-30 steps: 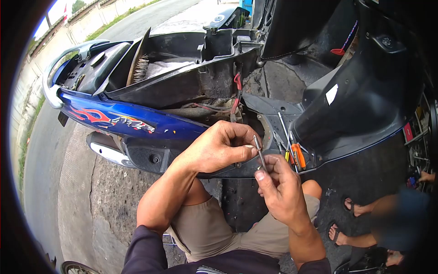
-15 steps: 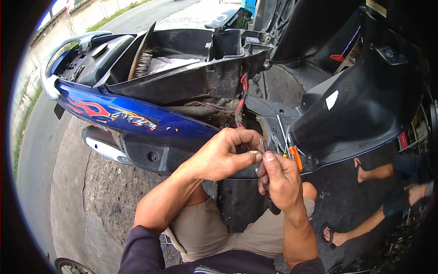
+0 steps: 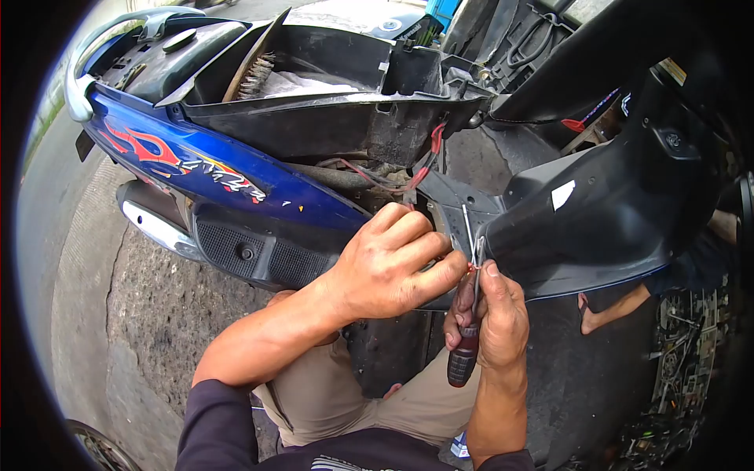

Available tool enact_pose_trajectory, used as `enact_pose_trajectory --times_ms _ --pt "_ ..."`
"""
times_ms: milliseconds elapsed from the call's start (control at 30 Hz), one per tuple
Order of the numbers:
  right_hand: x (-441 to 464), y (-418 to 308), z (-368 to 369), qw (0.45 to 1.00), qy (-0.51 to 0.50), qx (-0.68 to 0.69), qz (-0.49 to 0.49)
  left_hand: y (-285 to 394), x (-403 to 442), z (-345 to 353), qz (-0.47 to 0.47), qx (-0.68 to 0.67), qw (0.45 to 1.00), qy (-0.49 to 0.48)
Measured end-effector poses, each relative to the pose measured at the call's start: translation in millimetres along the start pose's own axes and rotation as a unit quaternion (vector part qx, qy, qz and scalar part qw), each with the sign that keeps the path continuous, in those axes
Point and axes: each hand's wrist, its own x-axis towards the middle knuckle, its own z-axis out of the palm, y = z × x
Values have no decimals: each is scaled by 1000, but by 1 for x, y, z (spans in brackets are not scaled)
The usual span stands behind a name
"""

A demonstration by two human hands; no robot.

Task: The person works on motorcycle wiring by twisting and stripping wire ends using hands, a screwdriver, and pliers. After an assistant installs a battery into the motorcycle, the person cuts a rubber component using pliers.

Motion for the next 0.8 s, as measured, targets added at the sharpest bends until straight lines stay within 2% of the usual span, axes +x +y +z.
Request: enact_pose_trajectory --times_ms 67,167,367,533,600,633,700,800 --pt "-1 -3 4 1000 16 -9 -3 0 3 2 58 48 994 77" --pt "-2 0 6 997 54 -60 -17 1 0 4 72 38 993 90" --pt "-4 -1 6 984 84 -154 -24 9 -1 4 67 26 995 76" --pt "-1 2 1 981 91 -170 -32 16 5 0 59 38 997 42" --pt "0 7 -5 966 72 -244 -56 12 7 0 21 -1 1000 -6" --pt "1 7 -5 966 76 -240 -57 11 9 -1 26 -3 1000 -9" --pt "4 9 -4 949 94 -279 -108 8 10 -2 -70 -81 990 -96" --pt "6 13 -7 933 111 -306 -153 3 11 0 -110 -151 977 -104"
